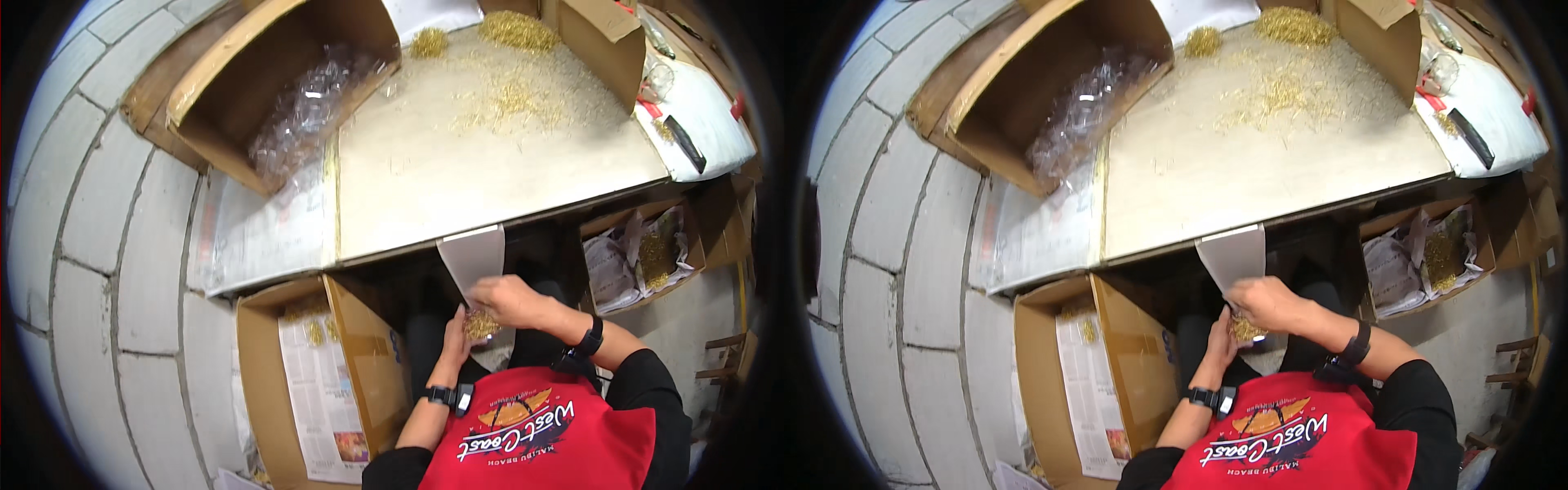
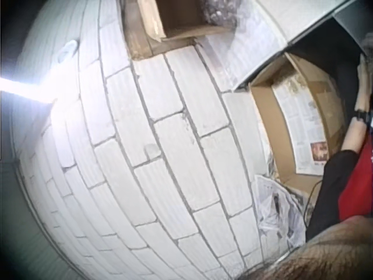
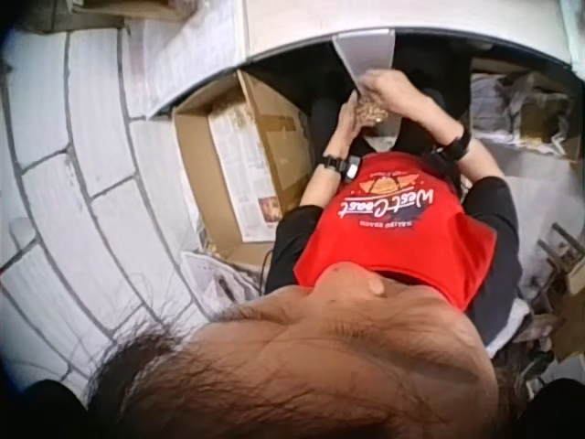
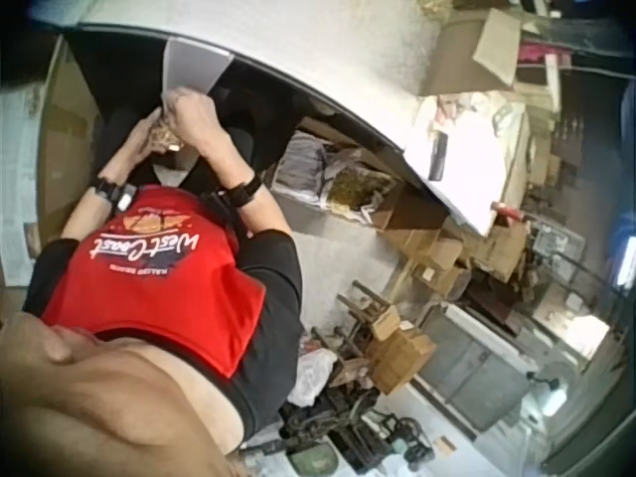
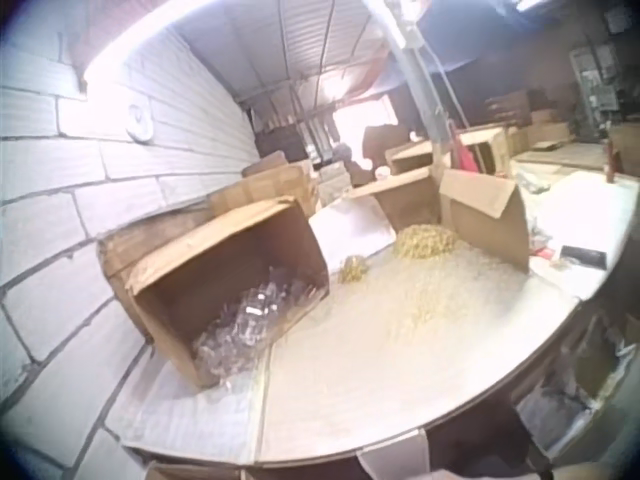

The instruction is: The person scoops loose yellow noodles from a large cardboard box onto a table, then portions them into small clear plastic containers using a scoop. The person places each filled container into a cardboard box below the table.

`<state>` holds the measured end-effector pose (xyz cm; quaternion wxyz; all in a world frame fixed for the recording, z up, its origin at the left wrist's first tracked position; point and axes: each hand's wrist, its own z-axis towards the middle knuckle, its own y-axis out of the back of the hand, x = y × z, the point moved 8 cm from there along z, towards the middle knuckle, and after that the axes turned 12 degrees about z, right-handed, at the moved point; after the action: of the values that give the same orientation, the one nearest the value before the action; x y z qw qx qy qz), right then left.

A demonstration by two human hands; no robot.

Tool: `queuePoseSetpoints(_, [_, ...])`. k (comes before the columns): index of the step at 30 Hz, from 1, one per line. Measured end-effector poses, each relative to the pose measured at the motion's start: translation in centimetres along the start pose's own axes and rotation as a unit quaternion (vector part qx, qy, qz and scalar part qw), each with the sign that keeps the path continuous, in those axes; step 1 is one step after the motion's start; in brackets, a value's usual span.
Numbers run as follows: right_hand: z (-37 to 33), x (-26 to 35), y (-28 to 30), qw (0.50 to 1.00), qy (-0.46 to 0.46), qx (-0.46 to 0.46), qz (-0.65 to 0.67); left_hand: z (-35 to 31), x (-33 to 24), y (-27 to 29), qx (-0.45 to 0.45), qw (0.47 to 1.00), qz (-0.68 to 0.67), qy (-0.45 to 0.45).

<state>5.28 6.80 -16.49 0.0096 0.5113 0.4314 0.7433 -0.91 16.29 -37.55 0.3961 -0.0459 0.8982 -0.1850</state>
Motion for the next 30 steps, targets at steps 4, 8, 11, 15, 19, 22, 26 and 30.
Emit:
queuePoseSetpoints(4, [8.3, -0.8, 9.8, 0.976, 0.05, -0.211, 0.01, -0.5, -0.7, 1.5, -0.008, 0.999, -0.022, -0.036])
queuePoseSetpoints(8, [15.8, -9.1, 16.1, 0.962, -0.075, -0.227, -0.135, 0.5, -0.8, 0.9, -0.012, 0.998, 0.024, -0.048])
queuePoseSetpoints(11, [17.4, -11.1, 14.8, 0.961, -0.096, -0.143, -0.216, 0.5, -1.2, 0.9, -0.025, 0.998, 0.049, -0.043])
queuePoseSetpoints(15, [13.1, -6.7, 9.9, 0.964, -0.027, -0.121, -0.234, 1.0, -0.9, 0.8, 0.072, 0.993, -0.086, -0.04])
queuePoseSetpoints(19, [8.6, -4.0, 9.7, 0.99, 0.005, -0.128, -0.055, 0.0, -2.2, 0.8, 0.067, 0.988, -0.097, -0.097])
queuePoseSetpoints(22, [7.9, -7.1, 13.5, 0.97, -0.052, -0.235, -0.009, 0.6, -1.5, 1.2, 0.046, 0.995, -0.018, -0.09])
queuePoseSetpoints(26, [9.7, -6.3, 10.9, 0.983, 0.04, -0.148, -0.103, 0.2, -1.6, 0.9, 0.027, 0.997, -0.006, -0.072])
queuePoseSetpoints(30, [9.1, -6.4, 11.2, 0.97, -0.001, -0.214, -0.116, -0.2, -2.5, 0.8, 0.026, 0.995, -0.03, -0.094])
